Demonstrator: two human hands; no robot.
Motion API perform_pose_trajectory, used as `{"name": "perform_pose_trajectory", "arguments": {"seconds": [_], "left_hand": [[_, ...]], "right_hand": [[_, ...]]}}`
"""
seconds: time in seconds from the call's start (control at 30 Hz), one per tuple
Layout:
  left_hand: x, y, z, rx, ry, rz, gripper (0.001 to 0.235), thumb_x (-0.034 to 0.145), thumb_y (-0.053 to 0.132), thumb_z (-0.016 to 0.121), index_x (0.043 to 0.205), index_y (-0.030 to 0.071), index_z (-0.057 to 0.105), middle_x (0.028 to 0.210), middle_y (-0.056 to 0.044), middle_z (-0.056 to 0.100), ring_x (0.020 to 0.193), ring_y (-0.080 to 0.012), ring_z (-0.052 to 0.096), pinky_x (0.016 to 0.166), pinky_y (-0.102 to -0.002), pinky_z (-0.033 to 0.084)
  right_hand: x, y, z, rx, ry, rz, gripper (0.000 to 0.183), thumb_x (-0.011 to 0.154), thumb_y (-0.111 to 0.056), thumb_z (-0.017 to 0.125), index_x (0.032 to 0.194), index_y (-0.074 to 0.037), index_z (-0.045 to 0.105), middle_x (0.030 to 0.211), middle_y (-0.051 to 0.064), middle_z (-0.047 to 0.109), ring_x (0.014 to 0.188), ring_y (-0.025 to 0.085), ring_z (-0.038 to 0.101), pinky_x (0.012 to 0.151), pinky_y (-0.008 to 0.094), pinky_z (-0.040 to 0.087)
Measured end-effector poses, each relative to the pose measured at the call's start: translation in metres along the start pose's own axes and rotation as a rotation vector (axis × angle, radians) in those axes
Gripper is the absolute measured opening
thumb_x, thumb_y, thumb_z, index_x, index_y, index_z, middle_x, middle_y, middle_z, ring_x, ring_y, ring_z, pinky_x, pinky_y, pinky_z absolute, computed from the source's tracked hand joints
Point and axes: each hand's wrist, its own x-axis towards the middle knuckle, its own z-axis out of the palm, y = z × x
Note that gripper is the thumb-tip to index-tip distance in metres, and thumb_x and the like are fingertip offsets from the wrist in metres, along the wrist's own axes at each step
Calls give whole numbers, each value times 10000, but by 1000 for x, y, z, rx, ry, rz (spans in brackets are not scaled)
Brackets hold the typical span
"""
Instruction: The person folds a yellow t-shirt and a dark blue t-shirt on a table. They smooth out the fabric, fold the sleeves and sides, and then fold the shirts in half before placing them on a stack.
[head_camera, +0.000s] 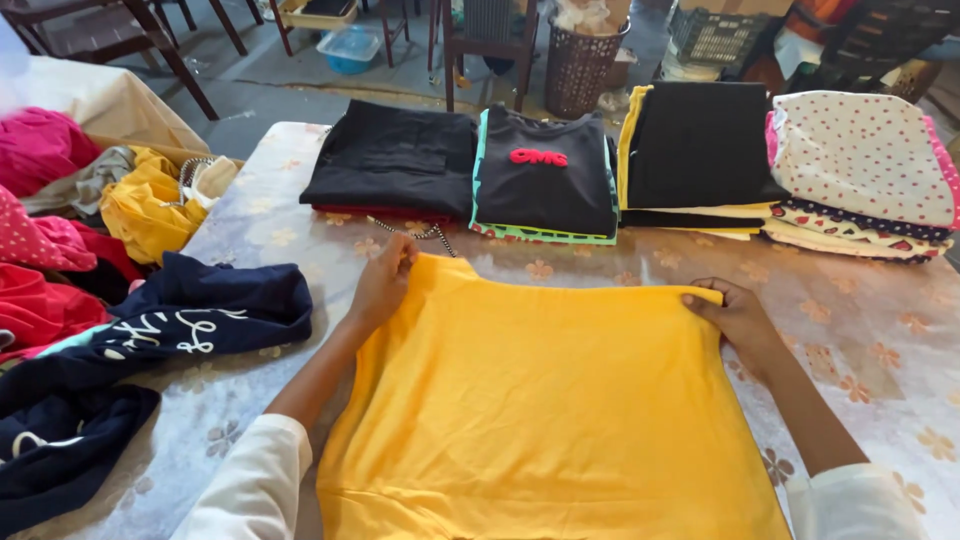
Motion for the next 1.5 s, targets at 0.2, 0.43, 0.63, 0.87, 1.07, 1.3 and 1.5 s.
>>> {"name": "perform_pose_trajectory", "arguments": {"seconds": [0.2,0.43,0.63,0.87,1.07,1.3,1.5], "left_hand": [[28,51,-11,215,36,297,304,927,-36,528,1189,103,595,1108,-103,706,982,-320,699,779,-420,557],[59,-21,27,735,-168,352,478,909,42,578,1362,186,625,1175,-52,646,981,-270,676,771,-419,561],[33,25,31,630,41,310,333,968,129,584,1296,166,624,1398,-50,631,1260,-257,574,966,-452,453],[-42,24,54,625,-403,276,562,1016,515,445,1515,256,445,1626,-85,329,1506,-315,241,1151,-591,166],[-102,-6,-62,920,-451,-40,616,1026,553,315,1605,343,294,1700,-13,191,1526,-349,160,1169,-692,75],[-198,96,-140,477,-502,220,625,924,516,618,1443,180,526,1562,-79,425,1465,-342,318,1101,-576,276],[-232,106,-156,368,-515,271,397,824,375,807,1153,159,755,1234,9,729,1278,-261,573,1033,-435,445]], "right_hand": [[35,28,3,43,239,-248,256,930,-220,763,1106,-39,715,873,-7,680,703,64,573,606,240,458],[57,26,11,-360,423,-350,311,900,-193,825,1138,-13,736,871,77,699,761,156,599,699,301,499],[32,18,12,-1040,442,-600,543,960,-325,635,1426,-55,570,1444,177,585,1306,358,535,1087,477,414],[-3,46,68,-1149,98,-682,766,997,-597,402,1573,-95,352,1603,150,393,1475,330,358,1147,516,292],[-30,94,-33,-1179,130,-274,782,961,-618,342,1639,-239,252,1667,44,240,1540,221,201,1149,562,175],[-162,86,-60,-975,-42,-554,682,956,-442,465,1578,-179,375,1636,77,334,1481,287,299,1163,492,225],[-193,121,-86,-905,-215,-610,555,817,-393,751,1319,-170,668,1425,-18,634,1487,237,398,1158,438,313]]}}
